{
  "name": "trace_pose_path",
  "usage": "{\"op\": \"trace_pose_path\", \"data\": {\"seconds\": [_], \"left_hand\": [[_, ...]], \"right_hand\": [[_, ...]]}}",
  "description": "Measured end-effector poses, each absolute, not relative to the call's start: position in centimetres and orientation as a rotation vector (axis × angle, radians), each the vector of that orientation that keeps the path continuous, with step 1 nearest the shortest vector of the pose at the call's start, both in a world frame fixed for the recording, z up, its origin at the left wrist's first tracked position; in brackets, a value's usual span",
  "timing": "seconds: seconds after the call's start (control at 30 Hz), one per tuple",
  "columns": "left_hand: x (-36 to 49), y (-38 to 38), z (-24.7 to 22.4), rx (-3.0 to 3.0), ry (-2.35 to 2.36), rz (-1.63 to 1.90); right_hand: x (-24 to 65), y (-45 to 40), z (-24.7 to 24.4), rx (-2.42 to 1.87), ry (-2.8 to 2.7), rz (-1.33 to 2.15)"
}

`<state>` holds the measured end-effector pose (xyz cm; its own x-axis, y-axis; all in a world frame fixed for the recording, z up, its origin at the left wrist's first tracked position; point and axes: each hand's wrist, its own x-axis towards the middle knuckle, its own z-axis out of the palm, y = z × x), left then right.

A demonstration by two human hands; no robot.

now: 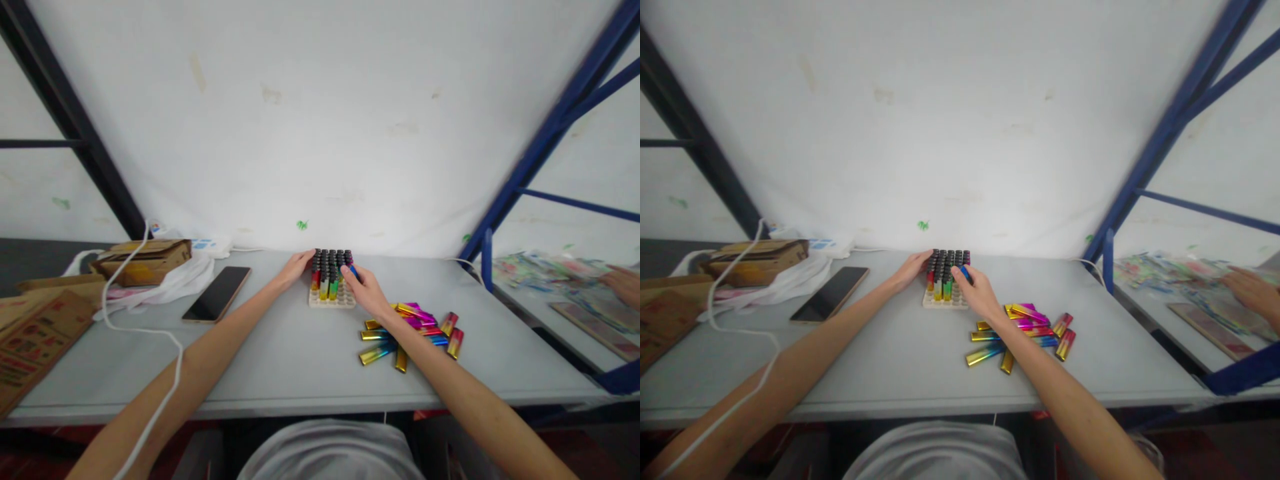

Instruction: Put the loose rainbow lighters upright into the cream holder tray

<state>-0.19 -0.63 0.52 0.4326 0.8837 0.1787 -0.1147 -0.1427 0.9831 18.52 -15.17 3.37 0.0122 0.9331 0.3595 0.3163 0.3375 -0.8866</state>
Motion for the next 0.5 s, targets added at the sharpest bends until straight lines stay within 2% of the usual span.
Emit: {"op": "trace_pose_path", "data": {"seconds": [0.2,0.5], "left_hand": [[-0.19,-0.63,0.45,1.440,0.723,1.010],[-0.22,-0.40,0.30,1.449,0.727,1.015]], "right_hand": [[18.61,-15.14,3.15,-1.346,-1.476,0.585],[19.06,-15.23,3.17,-1.355,-1.571,0.515]]}}
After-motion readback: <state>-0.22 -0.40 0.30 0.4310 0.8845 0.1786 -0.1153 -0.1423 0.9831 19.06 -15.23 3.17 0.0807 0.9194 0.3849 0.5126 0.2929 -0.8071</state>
